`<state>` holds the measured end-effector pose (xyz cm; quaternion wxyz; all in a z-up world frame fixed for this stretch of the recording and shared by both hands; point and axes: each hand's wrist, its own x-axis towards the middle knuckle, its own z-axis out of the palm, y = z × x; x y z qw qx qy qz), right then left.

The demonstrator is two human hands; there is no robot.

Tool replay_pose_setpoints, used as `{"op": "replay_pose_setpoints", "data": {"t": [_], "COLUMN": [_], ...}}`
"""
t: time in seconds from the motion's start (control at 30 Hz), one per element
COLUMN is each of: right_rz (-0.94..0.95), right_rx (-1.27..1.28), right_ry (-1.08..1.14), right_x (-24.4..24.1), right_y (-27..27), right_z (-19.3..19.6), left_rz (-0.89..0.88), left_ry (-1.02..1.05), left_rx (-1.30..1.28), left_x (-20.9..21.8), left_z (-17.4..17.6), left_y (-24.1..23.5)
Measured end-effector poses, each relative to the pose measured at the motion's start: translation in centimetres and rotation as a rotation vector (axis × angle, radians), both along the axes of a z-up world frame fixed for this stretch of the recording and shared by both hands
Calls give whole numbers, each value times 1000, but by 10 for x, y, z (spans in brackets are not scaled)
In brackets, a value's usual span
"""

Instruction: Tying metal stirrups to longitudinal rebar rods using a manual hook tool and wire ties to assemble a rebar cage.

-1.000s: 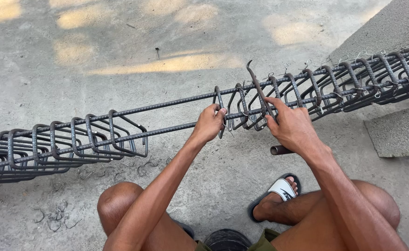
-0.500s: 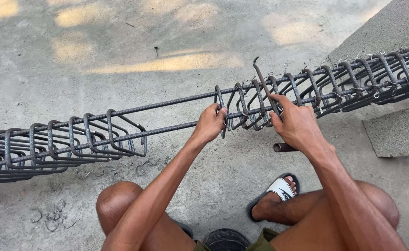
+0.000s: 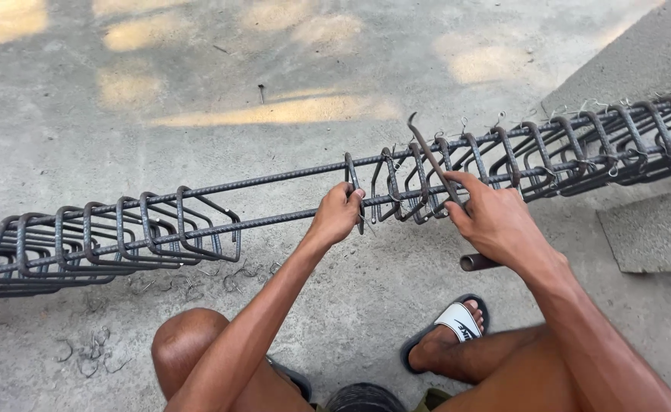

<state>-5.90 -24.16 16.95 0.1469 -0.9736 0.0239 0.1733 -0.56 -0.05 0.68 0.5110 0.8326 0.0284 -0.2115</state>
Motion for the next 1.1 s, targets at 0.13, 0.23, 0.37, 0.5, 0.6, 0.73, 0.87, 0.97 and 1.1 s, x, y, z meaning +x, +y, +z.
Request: {"op": "replay_pose_setpoints", "data": {"t": [0.13,0.23,0.37,0.5,0.6,0.73,0.87,0.97,1.1], "right_rz": [6,-69,-206,-270,-292,-291,-280,-265,-266], "right_rx": [7,50,205,254,278,316,304,267,228], "right_ry": [7,62,74,65,80,62,53,41,41], "right_x": [1,-3,-4,-4,-4,-3,4,9,8], "right_y": [-9,-24,-46,-60,-58,-49,-53,-53,-42], "right_z": [9,14,9,-5,-9,-13,-26,-29,-31], "left_rz": [3,-16,21,47,-11,-117,-266,-324,-408], "left_ry": [19,46,75,53,3,6,-29,-53,-122], "left_rx": [9,0,-6,26,144,280,423,465,528], "left_x": [-3,-5,-8,-17,-26,-25,-12,-4,-4], "left_z": [8,19,32,41,73,92,92,96,115], "left_y": [5,6,13,16,18,25,30,27,14]}}
